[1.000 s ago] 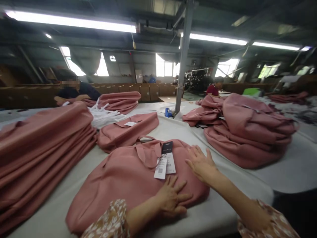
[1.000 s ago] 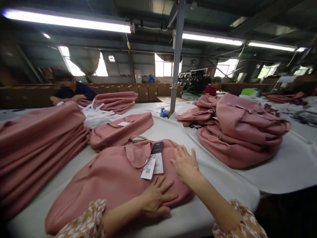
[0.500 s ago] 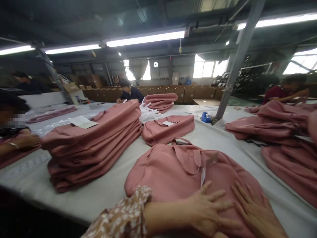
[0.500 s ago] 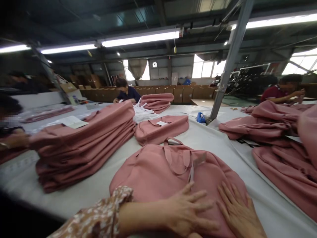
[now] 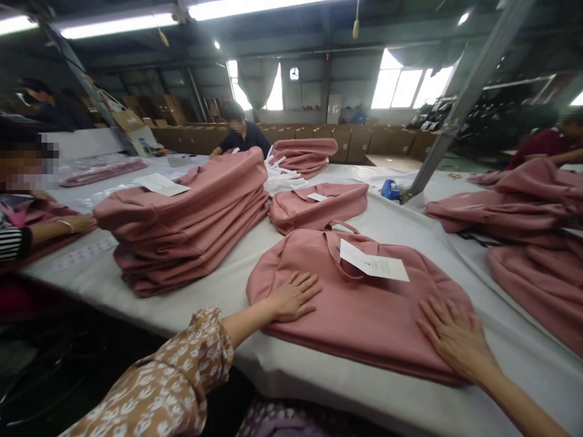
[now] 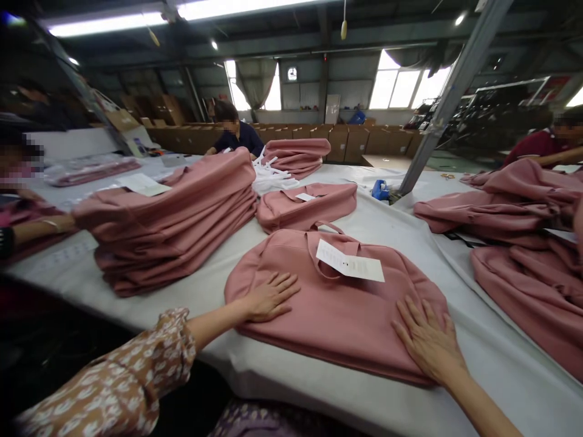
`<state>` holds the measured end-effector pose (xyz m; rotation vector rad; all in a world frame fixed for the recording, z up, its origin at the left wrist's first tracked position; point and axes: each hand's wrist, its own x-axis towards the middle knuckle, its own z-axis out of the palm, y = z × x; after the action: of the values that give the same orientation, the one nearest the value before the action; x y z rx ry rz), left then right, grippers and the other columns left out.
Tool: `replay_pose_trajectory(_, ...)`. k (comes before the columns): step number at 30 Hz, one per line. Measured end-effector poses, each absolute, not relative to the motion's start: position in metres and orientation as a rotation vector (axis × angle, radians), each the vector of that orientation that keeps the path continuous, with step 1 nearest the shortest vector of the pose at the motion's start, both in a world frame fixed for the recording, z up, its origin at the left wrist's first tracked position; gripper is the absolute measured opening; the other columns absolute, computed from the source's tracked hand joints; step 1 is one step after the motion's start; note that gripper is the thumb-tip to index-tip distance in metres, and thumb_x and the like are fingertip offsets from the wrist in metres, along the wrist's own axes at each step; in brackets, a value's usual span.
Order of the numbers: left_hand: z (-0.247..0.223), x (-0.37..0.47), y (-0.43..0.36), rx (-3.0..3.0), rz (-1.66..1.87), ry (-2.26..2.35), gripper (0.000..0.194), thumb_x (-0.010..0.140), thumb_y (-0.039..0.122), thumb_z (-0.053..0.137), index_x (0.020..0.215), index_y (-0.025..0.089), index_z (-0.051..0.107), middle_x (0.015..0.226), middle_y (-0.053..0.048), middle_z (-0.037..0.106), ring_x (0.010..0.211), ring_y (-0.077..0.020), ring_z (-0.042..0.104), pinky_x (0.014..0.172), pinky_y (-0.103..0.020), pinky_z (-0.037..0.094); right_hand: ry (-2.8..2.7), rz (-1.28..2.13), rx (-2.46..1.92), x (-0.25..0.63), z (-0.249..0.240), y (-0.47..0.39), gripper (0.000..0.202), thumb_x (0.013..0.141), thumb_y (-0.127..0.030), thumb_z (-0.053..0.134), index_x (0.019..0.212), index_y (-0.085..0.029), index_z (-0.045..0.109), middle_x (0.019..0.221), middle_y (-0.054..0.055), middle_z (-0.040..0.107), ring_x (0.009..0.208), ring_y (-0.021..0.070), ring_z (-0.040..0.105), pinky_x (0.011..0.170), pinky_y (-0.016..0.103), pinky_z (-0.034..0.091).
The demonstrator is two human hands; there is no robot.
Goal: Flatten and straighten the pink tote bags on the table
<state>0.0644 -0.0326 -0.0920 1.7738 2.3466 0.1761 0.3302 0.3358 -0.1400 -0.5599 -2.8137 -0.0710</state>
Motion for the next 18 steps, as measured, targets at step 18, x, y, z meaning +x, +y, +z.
replay_pose_trajectory(18,-0.153,0.196,-0.221,0.133,1.31,3.162,0.028,0.096,0.034,0.045,0.121,0.027,0.057,0.12,-0.005,0.063,0.109,-0.0236,0.061,0.095,-0.043,0.051,-2.382,0.274,-1.414,0.339,-0.133,0.323,0.097,0.08,-0.081,0.029,0.15,-0.014,0.019,0.111,0.021,0.06,0.096,0.0426,0.062,0.08,0.051,0.049)
